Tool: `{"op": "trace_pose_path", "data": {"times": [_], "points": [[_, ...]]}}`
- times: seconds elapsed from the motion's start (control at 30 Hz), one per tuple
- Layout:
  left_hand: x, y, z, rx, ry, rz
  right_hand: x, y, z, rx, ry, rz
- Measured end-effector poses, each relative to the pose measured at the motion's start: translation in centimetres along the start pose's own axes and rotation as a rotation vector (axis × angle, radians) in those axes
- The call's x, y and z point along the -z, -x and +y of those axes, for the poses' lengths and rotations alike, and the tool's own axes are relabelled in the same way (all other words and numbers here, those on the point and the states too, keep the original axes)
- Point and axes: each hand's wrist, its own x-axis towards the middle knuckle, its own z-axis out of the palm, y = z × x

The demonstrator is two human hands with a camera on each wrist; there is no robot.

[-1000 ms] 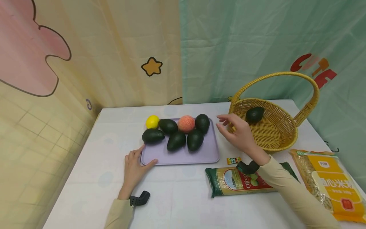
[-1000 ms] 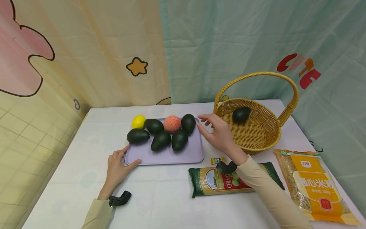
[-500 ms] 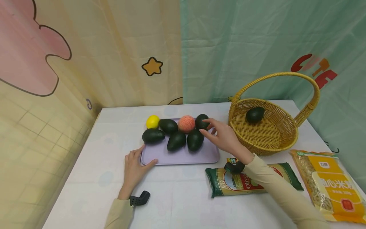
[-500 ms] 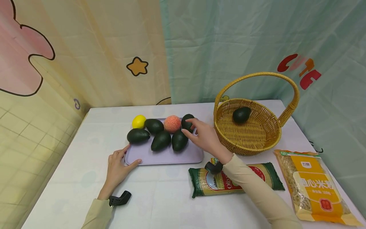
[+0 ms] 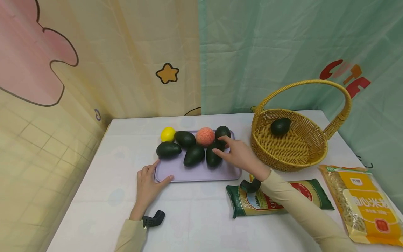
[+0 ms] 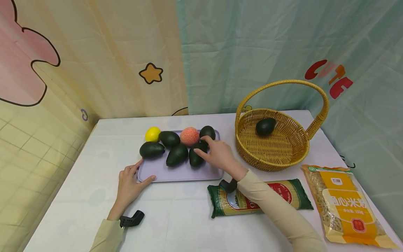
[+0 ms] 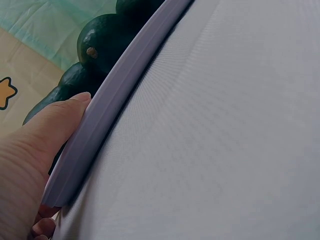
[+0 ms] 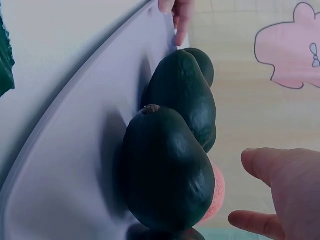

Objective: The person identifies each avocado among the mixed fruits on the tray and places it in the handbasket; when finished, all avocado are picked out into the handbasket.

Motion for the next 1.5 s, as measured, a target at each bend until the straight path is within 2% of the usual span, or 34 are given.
{"op": "trace_pose_path", "data": {"times": [0.33, 0.57, 0.77, 1.17, 1.5], "points": [[0.1, 0.0, 0.1, -0.006, 0.001, 0.007, -1.0, -0.2, -0.7, 0.001, 0.026, 0.008], [0.1, 0.0, 0.2, 0.001, 0.000, -0.007, -1.5, -0.6, -0.8, -0.068, 0.005, -0.048], [0.1, 0.1, 0.3, 0.001, -0.003, -0.004, -2.0, -0.6, -0.6, -0.060, -0.004, -0.057], [0.1, 0.0, 0.2, 0.009, -0.005, -0.011, -2.3, -0.8, -0.6, -0.072, -0.062, -0.095], [0.2, 0.0, 0.3, 0.018, -0.009, -0.021, -2.7, -0.8, -0.1, -0.078, -0.157, -0.123]]}}
